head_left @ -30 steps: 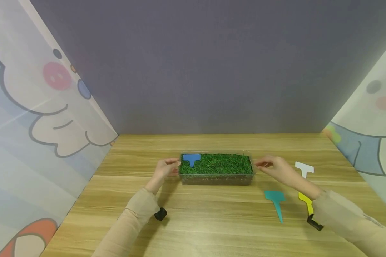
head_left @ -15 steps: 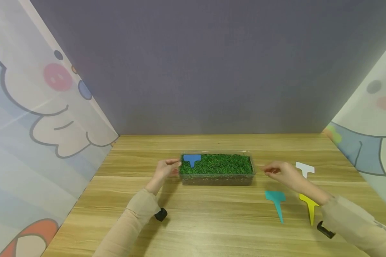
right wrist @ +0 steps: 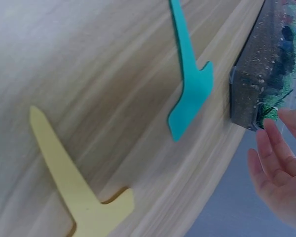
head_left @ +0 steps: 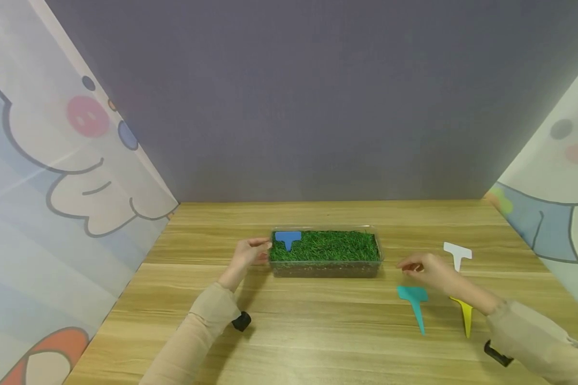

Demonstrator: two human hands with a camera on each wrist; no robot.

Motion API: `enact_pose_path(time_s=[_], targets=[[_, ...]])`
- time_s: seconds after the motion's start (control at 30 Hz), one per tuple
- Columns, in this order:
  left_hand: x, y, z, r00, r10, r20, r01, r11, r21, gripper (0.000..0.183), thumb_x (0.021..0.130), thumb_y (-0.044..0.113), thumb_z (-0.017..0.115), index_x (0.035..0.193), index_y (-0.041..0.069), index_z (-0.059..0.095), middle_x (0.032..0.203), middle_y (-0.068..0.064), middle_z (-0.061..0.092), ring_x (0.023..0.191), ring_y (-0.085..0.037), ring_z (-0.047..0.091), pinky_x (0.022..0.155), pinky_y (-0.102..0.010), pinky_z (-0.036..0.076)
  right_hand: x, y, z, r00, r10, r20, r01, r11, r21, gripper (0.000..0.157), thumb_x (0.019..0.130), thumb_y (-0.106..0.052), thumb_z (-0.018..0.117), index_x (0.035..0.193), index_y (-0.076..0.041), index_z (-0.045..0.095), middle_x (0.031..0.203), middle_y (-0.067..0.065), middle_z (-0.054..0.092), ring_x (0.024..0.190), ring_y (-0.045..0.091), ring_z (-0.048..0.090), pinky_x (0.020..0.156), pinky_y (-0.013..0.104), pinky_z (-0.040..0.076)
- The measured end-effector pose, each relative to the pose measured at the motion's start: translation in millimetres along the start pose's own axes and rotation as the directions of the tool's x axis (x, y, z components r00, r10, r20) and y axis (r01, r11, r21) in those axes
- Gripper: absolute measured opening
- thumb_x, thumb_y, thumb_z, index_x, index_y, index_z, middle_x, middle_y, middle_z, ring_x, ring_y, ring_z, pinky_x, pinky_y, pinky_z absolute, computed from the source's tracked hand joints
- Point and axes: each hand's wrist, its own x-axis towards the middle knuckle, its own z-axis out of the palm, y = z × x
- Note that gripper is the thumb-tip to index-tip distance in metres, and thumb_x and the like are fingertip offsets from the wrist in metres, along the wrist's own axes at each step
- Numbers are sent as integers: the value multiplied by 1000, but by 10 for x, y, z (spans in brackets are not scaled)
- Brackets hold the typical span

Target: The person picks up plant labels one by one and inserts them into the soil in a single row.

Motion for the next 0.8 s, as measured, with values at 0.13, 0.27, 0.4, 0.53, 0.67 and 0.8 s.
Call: enact_pose_path(time_s=[0.13, 0.27, 0.4, 0.53, 0.67, 0.8], targets=[[-47, 76, 31, 999, -39, -27, 40, 999, 21, 30, 82, 10, 63, 111, 0, 61, 102, -20, 62, 61, -16, 59, 69, -38, 55, -22, 32, 29, 999, -27, 28, 27, 1000, 6, 14, 76, 6, 61, 89, 3, 66, 82, 10, 64, 69, 9, 57, 57, 21, 51], [-53, 82, 35, 999, -37, -27, 37, 999, 11, 30, 82, 9, 63, 110, -1, 60, 102, -21, 61, 61, -16, 59, 70, -39, 55, -46, 52, 59, 997, -36, 72, 36, 999, 9, 16, 76, 7, 58, 89, 4, 66, 82, 9, 64, 69, 9, 56, 56, 22, 50], [-56, 76, 35, 999, -26, -26, 26, 1000, -5, 30, 81, 7, 63, 109, -2, 61, 101, -21, 61, 59, -15, 58, 70, -38, 55, -81, 54, 83, 992, -39, 117, 42, 999, -20, 16, 76, 3, 62, 91, 3, 65, 83, 7, 63, 70, 12, 56, 57, 22, 50], [-21, 12, 12, 1000, 7, -2, -7, 1000, -3, 31, 82, 11, 63, 109, -1, 61, 99, -20, 62, 59, -15, 60, 64, -34, 56, -107, 36, 92, 987, -22, 161, 30, 998, -48, 20, 73, 1, 66, 93, 3, 64, 88, 9, 62, 74, 18, 57, 59, 24, 51], [-39, 37, 18, 1000, -2, -9, 2, 1000, -4, 30, 82, 10, 63, 109, -1, 61, 99, -20, 62, 59, -15, 60, 63, -34, 56, -118, 29, 91, 978, -19, 205, 34, 997, -74, 26, 71, 1, 68, 96, 4, 63, 90, 11, 61, 77, 25, 58, 61, 28, 52], [-52, 63, 22, 1000, -23, -18, 23, 1000, 7, 30, 82, 8, 62, 110, -2, 60, 100, -20, 62, 59, -14, 60, 66, -36, 56, -128, 51, 113, 974, -28, 226, 52, 994, -101, 30, 70, -1, 70, 98, 4, 62, 89, 10, 59, 77, 27, 58, 61, 30, 52]])
